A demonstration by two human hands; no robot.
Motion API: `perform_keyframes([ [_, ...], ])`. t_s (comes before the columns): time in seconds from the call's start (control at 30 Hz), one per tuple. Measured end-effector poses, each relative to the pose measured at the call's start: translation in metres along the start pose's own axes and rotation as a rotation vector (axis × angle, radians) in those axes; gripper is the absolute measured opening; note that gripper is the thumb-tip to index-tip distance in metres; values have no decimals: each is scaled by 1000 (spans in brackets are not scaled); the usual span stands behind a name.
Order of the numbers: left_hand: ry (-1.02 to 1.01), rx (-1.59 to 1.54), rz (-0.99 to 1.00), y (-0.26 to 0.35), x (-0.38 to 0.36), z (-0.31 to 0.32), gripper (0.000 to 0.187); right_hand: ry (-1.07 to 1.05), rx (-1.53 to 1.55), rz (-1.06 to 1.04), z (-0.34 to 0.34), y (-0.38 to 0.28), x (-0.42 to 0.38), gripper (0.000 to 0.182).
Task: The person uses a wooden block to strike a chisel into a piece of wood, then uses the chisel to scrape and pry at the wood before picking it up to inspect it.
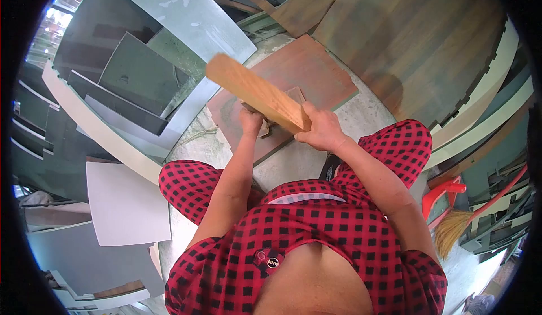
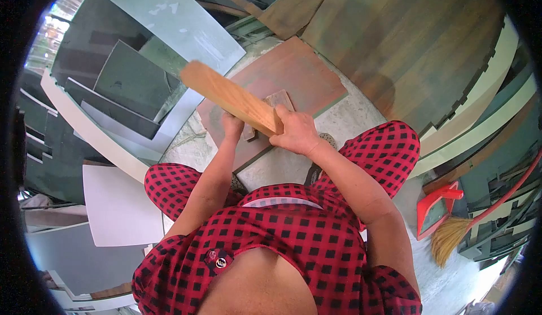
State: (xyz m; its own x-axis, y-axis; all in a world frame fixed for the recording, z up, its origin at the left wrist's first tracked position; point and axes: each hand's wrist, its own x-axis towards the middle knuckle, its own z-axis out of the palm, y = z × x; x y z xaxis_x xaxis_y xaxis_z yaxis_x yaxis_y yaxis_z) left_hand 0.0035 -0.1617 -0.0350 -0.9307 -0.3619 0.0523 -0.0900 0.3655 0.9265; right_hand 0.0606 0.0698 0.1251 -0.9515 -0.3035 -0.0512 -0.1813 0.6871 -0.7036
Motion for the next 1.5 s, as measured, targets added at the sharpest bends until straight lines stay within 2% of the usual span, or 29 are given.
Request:
perform_keyframes([
  [0.07, 18, 28, -19, 5, -1, 0, 18, -95, -169, 16, 10, 11, 4, 52],
  [0.23, -8, 69, -171, -13, 6, -8, 13, -142, -87, 151, 0, 7, 5, 52],
  [0.3, -21, -243, -292, -29, 12, -17, 8, -151, -62, 219, 1, 9, 9, 53],
  [0.37, -27, -330, -302, -39, 14, -28, 13, -119, -171, 353, 4, 17, 16, 54],
  [0.43, 108, -632, -616, -44, 16, -38, 17, -164, -233, 391, 5, 31, 20, 51],
  [0.47, 105, -652, -619, -47, 14, -41, 20, -216, -295, 429, 7, 39, 20, 48],
  [0.6, 115, -572, -612, -57, 22, -24, 24, -294, -484, 481, 23, 62, 21, 42],
  [0.67, -28, 15, -150, -24, 10, -8, 20, -363, -506, 484, 21, 58, 22, 42],
  [0.7, -30, 13, -152, -12, 5, -2, 20, -364, -508, 487, 21, 58, 22, 42],
  [0.77, -276, 77, 185, 6, 0, 4, 29, -385, -530, 482, 24, 60, 22, 47],
  [0.9, -280, -87, 160, 16, 12, 6, 23, -415, -528, 491, 23, 63, 23, 52],
  [0.97, -153, -112, 43, 16, 19, -4, 19, -437, -519, 467, 24, 66, 23, 53],
  [1.0, -153, -111, 43, 12, 23, -6, 19, -437, -518, 468, 23, 66, 23, 53],
  [1.07, -27, -119, 40, -5, 30, -8, 16, -438, -512, 469, 22, 65, 23, 53],
  [1.2, -59, -184, -50, -28, 35, -8, 15, -450, -512, 480, 22, 63, 23, 54],
  [1.27, -32, -186, -68, -34, 35, -6, 15, -353, -520, 480, 29, 69, 23, 61],
  [1.4, 21, -94, -22, -11, 27, -6, 14, -422, -477, 405, 8, 56, 22, 59],
  [1.47, -27, 7, -41, -5, 26, -6, 14, -262, -320, 330, -3, 39, 16, 65],
  [1.5, -21, 5, -45, -2, 25, -6, 14, -267, -324, 325, -7, 30, 14, 65],
])
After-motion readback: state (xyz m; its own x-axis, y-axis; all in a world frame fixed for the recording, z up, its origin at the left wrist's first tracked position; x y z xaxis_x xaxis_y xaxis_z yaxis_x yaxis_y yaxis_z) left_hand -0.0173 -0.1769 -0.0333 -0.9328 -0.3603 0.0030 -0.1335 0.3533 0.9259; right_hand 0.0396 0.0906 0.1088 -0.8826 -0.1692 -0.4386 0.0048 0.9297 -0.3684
